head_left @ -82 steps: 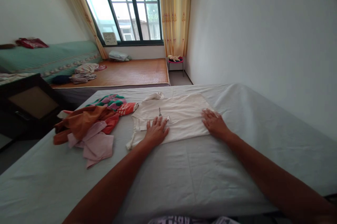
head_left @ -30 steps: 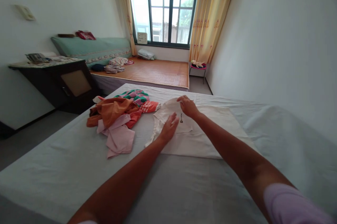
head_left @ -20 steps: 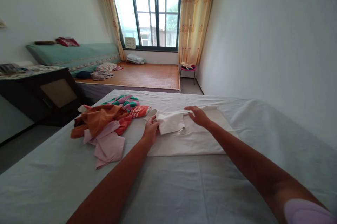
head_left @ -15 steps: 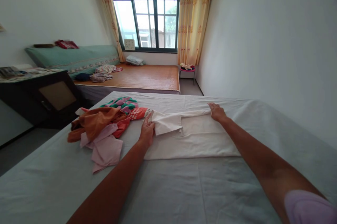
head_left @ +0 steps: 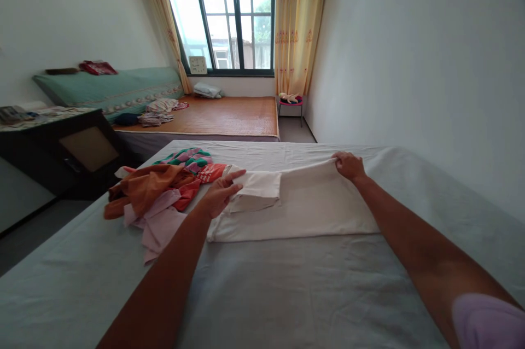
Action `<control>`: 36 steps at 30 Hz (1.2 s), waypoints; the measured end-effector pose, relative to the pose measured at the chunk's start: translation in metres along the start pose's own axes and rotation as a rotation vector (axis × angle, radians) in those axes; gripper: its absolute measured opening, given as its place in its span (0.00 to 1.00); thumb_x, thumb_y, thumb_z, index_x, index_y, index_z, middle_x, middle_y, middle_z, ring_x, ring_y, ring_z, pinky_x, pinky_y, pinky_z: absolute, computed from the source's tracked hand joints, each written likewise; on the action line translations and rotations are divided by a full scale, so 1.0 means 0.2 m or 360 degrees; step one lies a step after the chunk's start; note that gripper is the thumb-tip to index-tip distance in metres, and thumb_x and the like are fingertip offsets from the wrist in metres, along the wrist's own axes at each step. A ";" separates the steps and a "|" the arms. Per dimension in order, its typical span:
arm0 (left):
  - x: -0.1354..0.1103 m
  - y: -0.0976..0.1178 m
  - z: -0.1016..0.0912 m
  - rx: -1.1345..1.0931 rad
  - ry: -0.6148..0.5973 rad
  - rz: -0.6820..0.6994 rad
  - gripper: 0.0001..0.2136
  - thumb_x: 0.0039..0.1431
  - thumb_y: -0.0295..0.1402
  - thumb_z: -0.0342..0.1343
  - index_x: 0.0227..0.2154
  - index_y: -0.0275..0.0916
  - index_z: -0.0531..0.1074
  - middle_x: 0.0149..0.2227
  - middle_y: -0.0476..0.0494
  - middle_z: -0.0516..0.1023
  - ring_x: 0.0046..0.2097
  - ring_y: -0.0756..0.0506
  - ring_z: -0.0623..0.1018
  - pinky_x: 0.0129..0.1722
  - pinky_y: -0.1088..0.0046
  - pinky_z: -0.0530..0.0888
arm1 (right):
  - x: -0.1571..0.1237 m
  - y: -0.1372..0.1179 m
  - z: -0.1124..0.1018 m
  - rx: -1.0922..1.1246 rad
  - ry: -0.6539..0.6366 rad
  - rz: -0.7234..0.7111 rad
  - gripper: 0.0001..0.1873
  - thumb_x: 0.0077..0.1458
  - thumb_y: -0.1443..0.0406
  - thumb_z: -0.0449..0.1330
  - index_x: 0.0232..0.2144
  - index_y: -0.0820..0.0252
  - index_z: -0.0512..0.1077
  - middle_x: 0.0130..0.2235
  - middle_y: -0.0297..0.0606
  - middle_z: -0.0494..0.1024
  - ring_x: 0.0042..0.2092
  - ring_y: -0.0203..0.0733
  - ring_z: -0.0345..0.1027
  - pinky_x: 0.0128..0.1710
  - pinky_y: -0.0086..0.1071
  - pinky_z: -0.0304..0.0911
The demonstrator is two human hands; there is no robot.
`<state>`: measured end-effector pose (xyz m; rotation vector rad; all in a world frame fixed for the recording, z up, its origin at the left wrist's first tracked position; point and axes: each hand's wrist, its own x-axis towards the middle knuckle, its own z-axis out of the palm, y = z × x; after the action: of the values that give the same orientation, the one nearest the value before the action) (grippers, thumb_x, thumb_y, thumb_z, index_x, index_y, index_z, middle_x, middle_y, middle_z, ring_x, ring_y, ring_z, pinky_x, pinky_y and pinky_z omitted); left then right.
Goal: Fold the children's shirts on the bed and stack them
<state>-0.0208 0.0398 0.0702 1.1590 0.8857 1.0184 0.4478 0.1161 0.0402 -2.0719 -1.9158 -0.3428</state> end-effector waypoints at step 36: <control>0.40 -0.20 -0.35 0.2109 0.0438 0.0521 0.18 0.50 0.23 0.47 0.39 0.40 0.79 0.46 0.45 0.79 0.50 0.44 0.75 0.54 0.67 0.70 | -0.41 -0.13 0.20 0.0033 -0.0190 0.0088 0.26 0.64 0.59 0.42 0.61 0.53 0.62 0.63 0.35 0.63 0.64 0.43 0.52 0.62 0.43 0.47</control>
<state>-0.0547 0.1320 0.0145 2.3472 1.7322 0.8007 0.4138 0.0576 -0.0264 -2.1719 -1.9153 -0.1899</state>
